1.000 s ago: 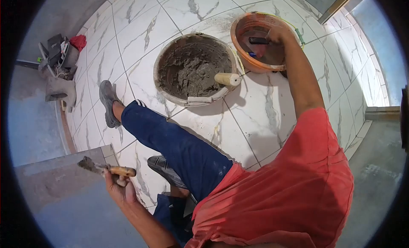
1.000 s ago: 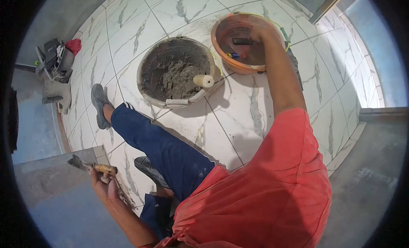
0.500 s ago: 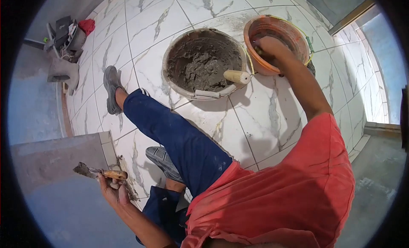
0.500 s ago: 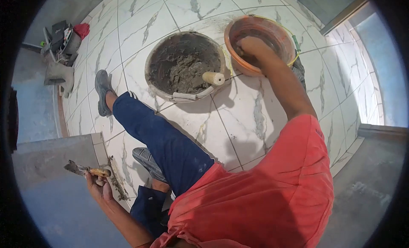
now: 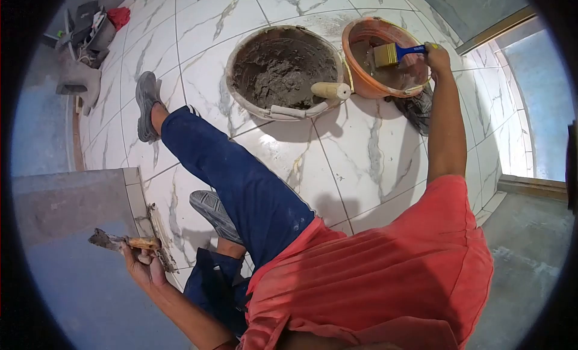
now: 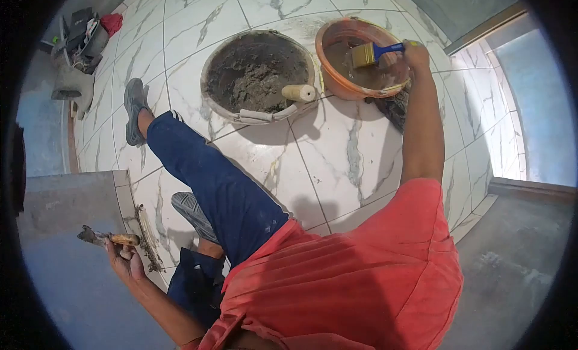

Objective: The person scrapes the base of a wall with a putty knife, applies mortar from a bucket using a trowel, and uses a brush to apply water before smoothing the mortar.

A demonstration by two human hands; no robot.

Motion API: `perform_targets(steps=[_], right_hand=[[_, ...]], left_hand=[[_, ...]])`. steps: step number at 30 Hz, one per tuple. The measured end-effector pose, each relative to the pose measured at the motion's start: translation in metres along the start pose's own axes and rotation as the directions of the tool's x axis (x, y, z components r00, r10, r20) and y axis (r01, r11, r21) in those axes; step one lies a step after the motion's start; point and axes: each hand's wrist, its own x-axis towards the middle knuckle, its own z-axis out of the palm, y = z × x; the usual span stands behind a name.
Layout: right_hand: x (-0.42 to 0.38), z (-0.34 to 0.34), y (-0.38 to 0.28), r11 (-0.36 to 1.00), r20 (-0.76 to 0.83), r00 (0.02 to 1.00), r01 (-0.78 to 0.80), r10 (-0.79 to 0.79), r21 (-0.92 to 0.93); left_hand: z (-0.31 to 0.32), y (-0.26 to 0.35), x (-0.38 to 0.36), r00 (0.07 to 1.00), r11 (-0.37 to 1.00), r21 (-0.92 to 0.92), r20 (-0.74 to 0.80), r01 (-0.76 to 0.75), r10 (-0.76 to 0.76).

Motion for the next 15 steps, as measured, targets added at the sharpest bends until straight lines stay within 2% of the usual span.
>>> perform_targets(steps=[1, 3, 4, 5, 7, 9, 11, 12, 15], right_hand=[[0.009, 0.001, 0.016, 1.000, 0.002, 1.000, 0.003, -0.003, -0.002], [0.000, 0.001, 0.021, 0.949, -0.107, 0.994, 0.007, 0.028, 0.314], [-0.008, -0.003, 0.027, 0.749, -0.068, 0.986, -0.068, 0.150, 0.659], [-0.010, -0.006, 0.031, 0.751, -0.069, 0.987, -0.066, 0.147, 0.657], [-0.015, -0.013, 0.037, 0.656, -0.054, 0.968, -0.124, 0.244, 0.744], [-0.008, -0.015, 0.052, 0.639, -0.061, 0.973, -0.097, 0.222, 0.763], [-0.018, -0.019, 0.050, 0.435, -0.049, 0.947, -0.100, 0.317, 0.895], [-0.021, -0.020, 0.049, 0.442, -0.050, 0.949, -0.098, 0.312, 0.892], [-0.029, -0.020, 0.050, 0.223, -0.018, 0.907, -0.084, 0.420, 0.971]], left_hand=[[0.002, 0.001, -0.002, 1.000, 1.000, -0.002, -0.003, 0.000, 0.000], [0.010, 0.004, -0.005, 0.993, 1.000, -0.015, -0.114, -0.019, 0.017], [0.004, 0.006, -0.003, 0.993, 1.000, -0.017, -0.114, -0.018, 0.016], [0.000, 0.008, 0.000, 0.997, 0.999, -0.030, -0.081, -0.016, 0.014], [-0.008, 0.010, 0.000, 0.999, 0.999, -0.048, -0.052, -0.012, 0.009], [0.006, 0.013, -0.008, 0.990, 0.998, -0.044, -0.141, -0.038, 0.031], [-0.010, 0.014, -0.005, 0.991, 0.997, -0.068, -0.128, -0.040, 0.031], [-0.017, 0.014, -0.002, 0.993, 0.995, -0.087, -0.109, -0.045, 0.035], [-0.037, 0.014, -0.001, 0.994, 0.993, -0.112, -0.107, -0.039, 0.026]])
